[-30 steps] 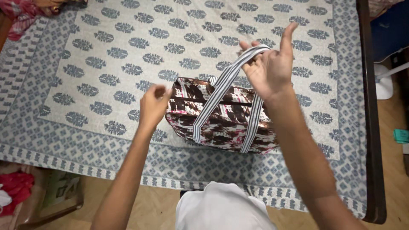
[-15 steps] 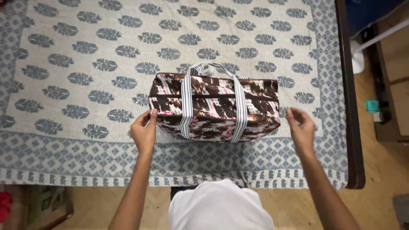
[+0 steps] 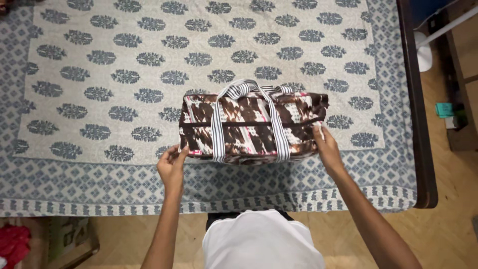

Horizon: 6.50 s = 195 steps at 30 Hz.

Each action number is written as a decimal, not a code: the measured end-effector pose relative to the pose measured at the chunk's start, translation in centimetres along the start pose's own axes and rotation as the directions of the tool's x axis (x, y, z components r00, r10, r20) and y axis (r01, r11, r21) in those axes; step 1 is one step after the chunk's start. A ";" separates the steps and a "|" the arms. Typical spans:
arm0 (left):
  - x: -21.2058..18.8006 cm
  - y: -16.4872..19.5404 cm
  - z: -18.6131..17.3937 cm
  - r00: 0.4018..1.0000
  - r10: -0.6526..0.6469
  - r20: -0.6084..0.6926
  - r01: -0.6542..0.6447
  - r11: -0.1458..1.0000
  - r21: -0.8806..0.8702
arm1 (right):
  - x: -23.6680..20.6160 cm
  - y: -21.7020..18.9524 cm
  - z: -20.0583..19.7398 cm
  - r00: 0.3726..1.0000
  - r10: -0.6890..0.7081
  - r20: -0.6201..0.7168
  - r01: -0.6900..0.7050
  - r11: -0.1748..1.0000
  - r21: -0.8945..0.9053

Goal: The person packs a patterned duffel bag on a bed, placing a laptop, water bottle, umbrella, wallet, glasses, charger cable, watch and flashlight into it one at a time, then zips the bag closed and adjusts it. At the end they unzip the bag and take the water bottle out onto the bed.

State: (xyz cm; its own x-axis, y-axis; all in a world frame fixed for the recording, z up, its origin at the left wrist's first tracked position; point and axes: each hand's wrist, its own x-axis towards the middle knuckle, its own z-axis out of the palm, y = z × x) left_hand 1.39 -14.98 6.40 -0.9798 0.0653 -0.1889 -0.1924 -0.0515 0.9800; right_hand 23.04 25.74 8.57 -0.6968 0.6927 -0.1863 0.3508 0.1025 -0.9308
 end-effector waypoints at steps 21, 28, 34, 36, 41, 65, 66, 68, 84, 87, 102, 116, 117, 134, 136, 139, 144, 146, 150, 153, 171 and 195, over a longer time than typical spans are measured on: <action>10.0 9.7 5.8 0.959 -0.143 0.246 -0.027 0.815 0.579 | 5.5 -10.3 -3.6 0.999 -0.023 -0.030 0.004 0.856 -0.517; 9.0 8.0 7.8 0.968 0.077 0.240 -0.244 0.522 0.818 | 5.6 -10.7 -1.1 0.992 0.036 -0.123 -0.087 0.892 -0.443; 10.1 8.7 8.9 0.892 0.384 0.237 -0.402 0.440 0.803 | 7.1 -10.6 -1.1 0.965 -0.175 -0.195 0.107 0.942 -0.319; 11.0 10.6 9.1 0.921 0.318 0.225 -0.365 0.502 0.784 | 7.9 -12.1 -1.1 0.971 -0.140 -0.193 0.076 0.949 -0.305; 13.8 17.9 10.6 0.929 0.239 0.281 -0.362 0.440 0.822 | 10.0 -18.9 -2.8 0.989 0.044 -0.142 -0.089 0.942 -0.324; 14.4 18.0 12.6 0.794 0.601 0.091 -0.470 0.512 0.719 | 9.7 -20.6 1.0 0.823 -0.492 -0.282 0.386 0.850 -0.357; 14.1 16.8 12.5 0.818 0.569 0.078 -0.453 0.556 0.697 | 9.5 -19.5 1.6 0.815 -0.501 -0.292 0.384 0.843 -0.376; 13.5 14.4 12.2 0.795 0.602 0.078 -0.454 0.504 0.735 | 9.2 -17.5 2.6 0.803 -0.518 -0.297 0.379 0.827 -0.416; 19.7 17.0 11.7 0.811 0.498 0.307 -0.567 0.540 0.623 | 14.2 -18.1 0.4 0.787 -0.615 -0.051 0.554 0.740 -0.380; 21.2 17.4 13.6 0.630 0.504 0.591 -0.777 0.397 0.489 | 15.9 -18.6 1.3 0.816 -0.575 0.056 0.540 0.726 -0.426; 25.6 16.9 19.0 0.743 0.493 0.452 -0.667 0.488 0.563 | 22.3 -22.7 4.8 0.930 -0.346 0.128 0.327 0.611 -0.721; 15.6 8.6 8.7 0.952 0.291 0.097 -0.276 0.675 0.684 | 10.6 -11.1 1.8 0.919 -0.169 -0.356 0.075 0.962 -0.264; 13.9 7.6 8.1 0.981 0.193 0.021 -0.167 0.784 0.598 | 9.4 -9.8 2.3 0.930 -0.096 -0.354 0.045 0.987 -0.151; 7.5 -1.0 3.1 0.985 0.164 -0.059 -0.154 0.978 0.140 | 1.5 -1.2 1.4 0.952 -0.178 -0.248 0.201 0.977 0.068; 7.5 -0.6 3.3 0.984 0.165 -0.071 -0.150 0.973 0.174 | 1.9 -2.5 1.3 0.958 -0.148 -0.246 0.151 0.989 -0.009; 8.9 0.7 4.7 0.990 0.097 -0.107 -0.083 0.988 0.129 | 3.4 -6.5 1.7 0.856 -0.374 -0.357 0.235 0.897 -0.375; 8.9 2.6 7.1 0.912 0.370 -0.176 -0.199 0.775 0.599 | 9.4 -16.9 4.4 0.650 -0.734 -0.200 0.514 0.617 -0.596; 8.3 3.3 8.2 0.851 0.518 -0.090 -0.291 0.606 0.740 | 13.4 -20.8 5.9 0.917 -0.371 -0.143 0.270 0.845 -0.461; 8.4 5.2 12.2 0.926 0.367 0.086 -0.315 0.629 0.711 | 20.1 -25.4 9.4 0.984 0.113 0.140 0.046 0.592 -0.805; 9.1 6.8 14.8 0.929 0.327 0.174 -0.359 0.678 0.641 | 22.1 -26.5 11.5 0.897 0.324 0.301 0.120 0.476 -0.871; 16.1 25.7 24.3 0.588 0.552 0.592 -0.782 0.575 0.240 | 18.5 -34.7 11.2 0.693 -0.244 0.678 0.280 0.958 0.059; 7.9 26.9 24.7 0.259 0.779 0.571 -0.966 0.211 0.150 | 8.8 -35.8 6.4 0.895 -0.244 0.374 0.166 0.959 0.230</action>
State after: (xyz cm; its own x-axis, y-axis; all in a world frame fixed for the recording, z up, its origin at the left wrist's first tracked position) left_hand -10.20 8.79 32.83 -0.3722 0.5459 0.7507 0.9141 0.0752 0.3985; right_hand 0.42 23.60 38.24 -0.9429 0.3282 -0.0570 0.0774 0.0492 -0.9958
